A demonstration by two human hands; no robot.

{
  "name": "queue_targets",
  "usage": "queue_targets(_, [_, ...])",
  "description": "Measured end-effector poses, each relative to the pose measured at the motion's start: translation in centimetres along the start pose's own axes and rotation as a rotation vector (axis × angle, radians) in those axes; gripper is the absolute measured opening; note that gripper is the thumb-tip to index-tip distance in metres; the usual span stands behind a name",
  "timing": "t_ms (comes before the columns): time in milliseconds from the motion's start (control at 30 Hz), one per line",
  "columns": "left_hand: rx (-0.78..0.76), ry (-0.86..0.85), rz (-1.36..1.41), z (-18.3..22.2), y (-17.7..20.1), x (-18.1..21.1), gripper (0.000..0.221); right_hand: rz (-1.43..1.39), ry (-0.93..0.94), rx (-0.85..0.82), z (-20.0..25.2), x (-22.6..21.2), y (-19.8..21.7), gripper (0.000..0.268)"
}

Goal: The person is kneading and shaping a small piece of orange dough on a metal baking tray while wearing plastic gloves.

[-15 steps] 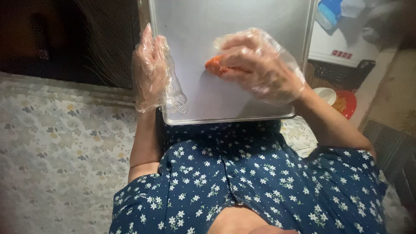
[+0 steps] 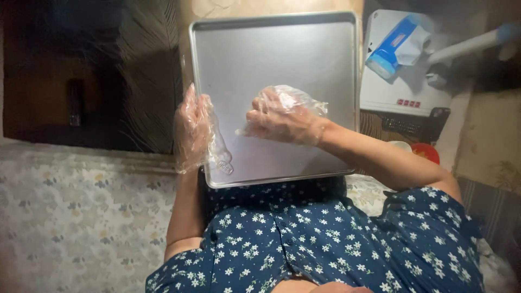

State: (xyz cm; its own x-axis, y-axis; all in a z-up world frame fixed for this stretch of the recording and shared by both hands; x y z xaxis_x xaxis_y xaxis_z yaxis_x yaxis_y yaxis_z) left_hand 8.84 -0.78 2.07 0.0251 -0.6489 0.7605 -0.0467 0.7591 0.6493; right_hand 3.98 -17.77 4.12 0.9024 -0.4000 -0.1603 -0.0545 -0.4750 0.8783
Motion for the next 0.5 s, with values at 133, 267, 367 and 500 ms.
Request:
queue_targets(133, [-0.091,0.074,-0.023,-0.6,-0.2,0.0,0.039,-0.031,-0.056,-0.049,-0.3,0.8,-0.9,0.033])
queue_targets(267, [-0.09,0.099,-0.014,-0.9,-0.5,-1.0,0.041,-0.185,-0.183,-0.042,-0.7,1.9,0.0,0.037])
queue_targets(367, [-0.094,0.11,-0.013,-0.7,0.0,-0.1,0.042,-0.32,-0.332,0.063,-0.6,2.8,1.4,0.04])
queue_targets(500, [-0.095,0.1,-0.005,-0.4,0.1,0.3,0.04,-0.163,-0.307,0.214,-1.8,1.7,7.5,0.05])
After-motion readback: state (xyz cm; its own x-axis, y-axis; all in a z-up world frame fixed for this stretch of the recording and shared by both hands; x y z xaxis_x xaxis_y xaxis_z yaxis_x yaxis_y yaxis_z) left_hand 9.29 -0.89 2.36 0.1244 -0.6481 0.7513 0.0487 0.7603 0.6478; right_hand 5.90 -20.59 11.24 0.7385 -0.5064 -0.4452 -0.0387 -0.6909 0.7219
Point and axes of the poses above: each hand's wrist, its own z-axis away from the middle knuckle, its own y-axis out of the back of the hand, x = y × z, the point moved 10 cm from there along -z, towards the middle knuckle, and after that the axes turned 11 degrees about y, right-handed, at the moved point
